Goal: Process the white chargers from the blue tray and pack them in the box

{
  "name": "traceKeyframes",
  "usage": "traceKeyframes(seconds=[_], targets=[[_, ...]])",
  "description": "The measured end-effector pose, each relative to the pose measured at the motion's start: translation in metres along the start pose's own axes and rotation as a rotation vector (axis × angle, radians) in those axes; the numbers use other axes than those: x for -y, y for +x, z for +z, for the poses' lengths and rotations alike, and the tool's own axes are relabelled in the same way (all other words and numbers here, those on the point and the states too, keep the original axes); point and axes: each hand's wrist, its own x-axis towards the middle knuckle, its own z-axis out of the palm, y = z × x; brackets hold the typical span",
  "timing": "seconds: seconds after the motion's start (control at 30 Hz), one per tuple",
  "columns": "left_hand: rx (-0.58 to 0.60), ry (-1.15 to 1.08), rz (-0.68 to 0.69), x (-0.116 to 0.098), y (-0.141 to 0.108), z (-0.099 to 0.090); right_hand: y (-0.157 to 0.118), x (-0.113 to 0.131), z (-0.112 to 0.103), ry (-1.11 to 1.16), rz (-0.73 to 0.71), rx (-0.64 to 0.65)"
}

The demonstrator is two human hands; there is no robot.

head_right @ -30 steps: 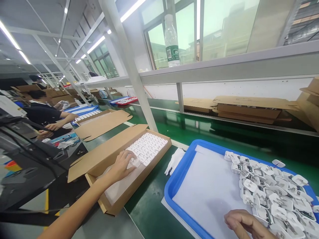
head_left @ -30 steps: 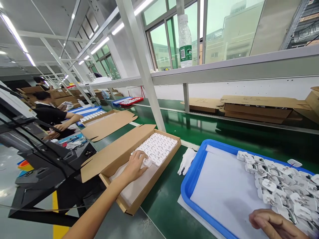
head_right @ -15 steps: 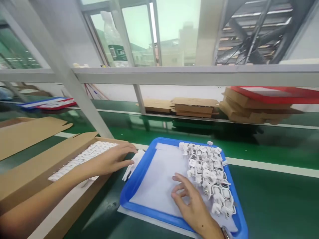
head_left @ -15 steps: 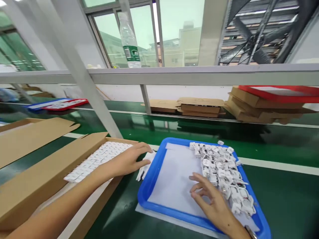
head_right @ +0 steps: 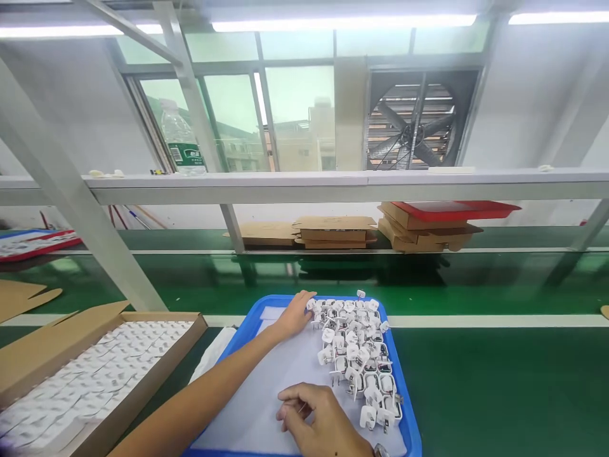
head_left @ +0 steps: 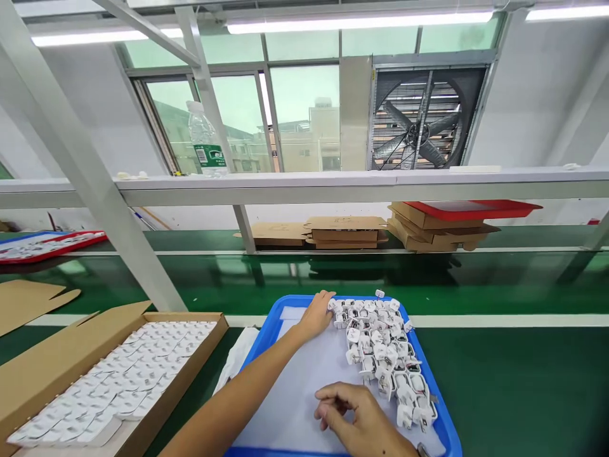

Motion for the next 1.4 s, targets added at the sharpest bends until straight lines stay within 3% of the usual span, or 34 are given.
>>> traceKeyframes(seconds=[0.1, 0.2, 0.33, 0.43, 0.6, 0.9, 1.1, 1.4], targets=[[-0.044, -0.049, 0.003, 0.002, -0.004, -0.006, 0.002, -0.006, 0.003, 0.033, -0.059, -0.014], [-0.086, -0.107, 0.014, -0.003, -0.020, -0.024, 0.007, -0.012, 0.007, 0.130, -0.129, -0.106], [-0.081, -0.205, 0.076, -0.028, -0.065, -0.051, 0.012, -0.014, 0.006, 0.282, -0.191, -0.370], [-0.014, -0.291, 0.132, -0.049, -0.105, -0.061, 0.011, -0.009, 0.001, 0.301, -0.302, -0.460], [-0.006, -0.482, 0.113, -0.062, -0.143, -0.062, 0.006, 0.002, -0.005, 0.163, -0.467, -0.410], [0.194, -1.174, -0.199, -0.065, -0.167, -0.064, 0.000, 0.004, -0.006, 0.225, -0.381, -0.371], [0.089, -1.128, -0.144, -0.067, -0.176, -0.059, -0.006, 0.000, -0.009, 0.105, -0.383, -0.343], [-0.069, -1.166, -0.272, -0.071, -0.182, -0.048, -0.008, 0.013, -0.009, -0.196, -0.525, -0.293]])
